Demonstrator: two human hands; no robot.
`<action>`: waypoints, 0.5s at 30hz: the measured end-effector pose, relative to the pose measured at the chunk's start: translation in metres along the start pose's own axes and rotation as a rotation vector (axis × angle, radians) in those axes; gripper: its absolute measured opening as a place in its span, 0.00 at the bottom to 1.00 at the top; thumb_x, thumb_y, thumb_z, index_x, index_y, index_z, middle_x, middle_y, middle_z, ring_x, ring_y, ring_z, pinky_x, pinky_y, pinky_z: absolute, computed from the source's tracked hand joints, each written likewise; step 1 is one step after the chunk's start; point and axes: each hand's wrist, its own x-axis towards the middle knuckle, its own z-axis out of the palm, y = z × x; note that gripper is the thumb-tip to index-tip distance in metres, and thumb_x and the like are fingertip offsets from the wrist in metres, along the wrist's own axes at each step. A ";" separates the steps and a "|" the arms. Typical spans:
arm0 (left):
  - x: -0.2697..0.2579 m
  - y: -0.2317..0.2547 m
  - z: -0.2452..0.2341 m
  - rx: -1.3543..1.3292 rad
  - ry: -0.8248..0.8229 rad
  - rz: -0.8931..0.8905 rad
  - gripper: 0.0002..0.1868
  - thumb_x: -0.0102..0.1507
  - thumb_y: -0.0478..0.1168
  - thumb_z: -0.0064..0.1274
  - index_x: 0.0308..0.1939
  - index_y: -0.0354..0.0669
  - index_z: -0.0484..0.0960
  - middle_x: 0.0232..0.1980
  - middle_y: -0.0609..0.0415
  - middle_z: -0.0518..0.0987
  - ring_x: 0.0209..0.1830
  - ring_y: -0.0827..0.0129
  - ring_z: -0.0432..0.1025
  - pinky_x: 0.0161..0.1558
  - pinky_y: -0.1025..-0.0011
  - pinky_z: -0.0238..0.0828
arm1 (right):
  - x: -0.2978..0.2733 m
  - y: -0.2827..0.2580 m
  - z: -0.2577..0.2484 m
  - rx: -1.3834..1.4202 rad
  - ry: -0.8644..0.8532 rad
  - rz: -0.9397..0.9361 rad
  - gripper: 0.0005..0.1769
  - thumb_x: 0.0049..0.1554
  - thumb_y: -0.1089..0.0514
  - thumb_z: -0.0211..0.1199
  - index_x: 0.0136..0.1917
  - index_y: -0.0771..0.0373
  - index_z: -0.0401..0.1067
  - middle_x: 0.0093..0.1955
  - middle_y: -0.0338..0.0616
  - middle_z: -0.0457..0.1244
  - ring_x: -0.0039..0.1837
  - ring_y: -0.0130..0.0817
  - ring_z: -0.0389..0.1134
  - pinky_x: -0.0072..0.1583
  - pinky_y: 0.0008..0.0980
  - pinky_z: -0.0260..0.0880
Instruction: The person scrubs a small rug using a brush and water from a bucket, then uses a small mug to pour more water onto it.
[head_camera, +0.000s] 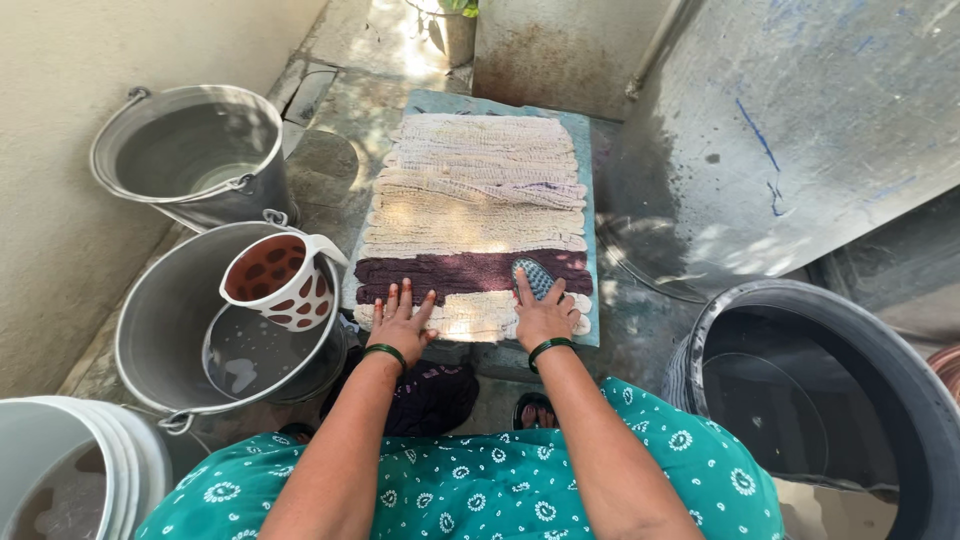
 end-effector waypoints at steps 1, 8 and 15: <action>0.001 -0.001 0.002 -0.013 0.015 -0.004 0.37 0.70 0.63 0.36 0.81 0.76 0.40 0.85 0.53 0.26 0.84 0.58 0.22 0.79 0.54 0.22 | 0.000 0.000 0.000 -0.003 -0.005 0.005 0.37 0.66 0.44 0.51 0.82 0.23 0.38 0.84 0.65 0.33 0.77 0.70 0.44 0.72 0.65 0.46; 0.005 -0.005 0.006 -0.029 0.007 -0.029 0.36 0.70 0.62 0.35 0.80 0.79 0.40 0.85 0.56 0.25 0.85 0.59 0.22 0.79 0.54 0.21 | 0.002 -0.004 0.005 -0.011 0.003 0.013 0.38 0.65 0.45 0.51 0.82 0.21 0.37 0.83 0.65 0.33 0.77 0.70 0.44 0.70 0.64 0.47; 0.005 -0.001 0.006 -0.030 0.001 -0.024 0.36 0.70 0.62 0.36 0.80 0.79 0.41 0.85 0.55 0.26 0.85 0.59 0.22 0.79 0.54 0.22 | 0.002 0.002 0.006 -0.011 0.028 0.015 0.37 0.66 0.44 0.51 0.81 0.21 0.38 0.83 0.65 0.33 0.76 0.68 0.45 0.70 0.64 0.48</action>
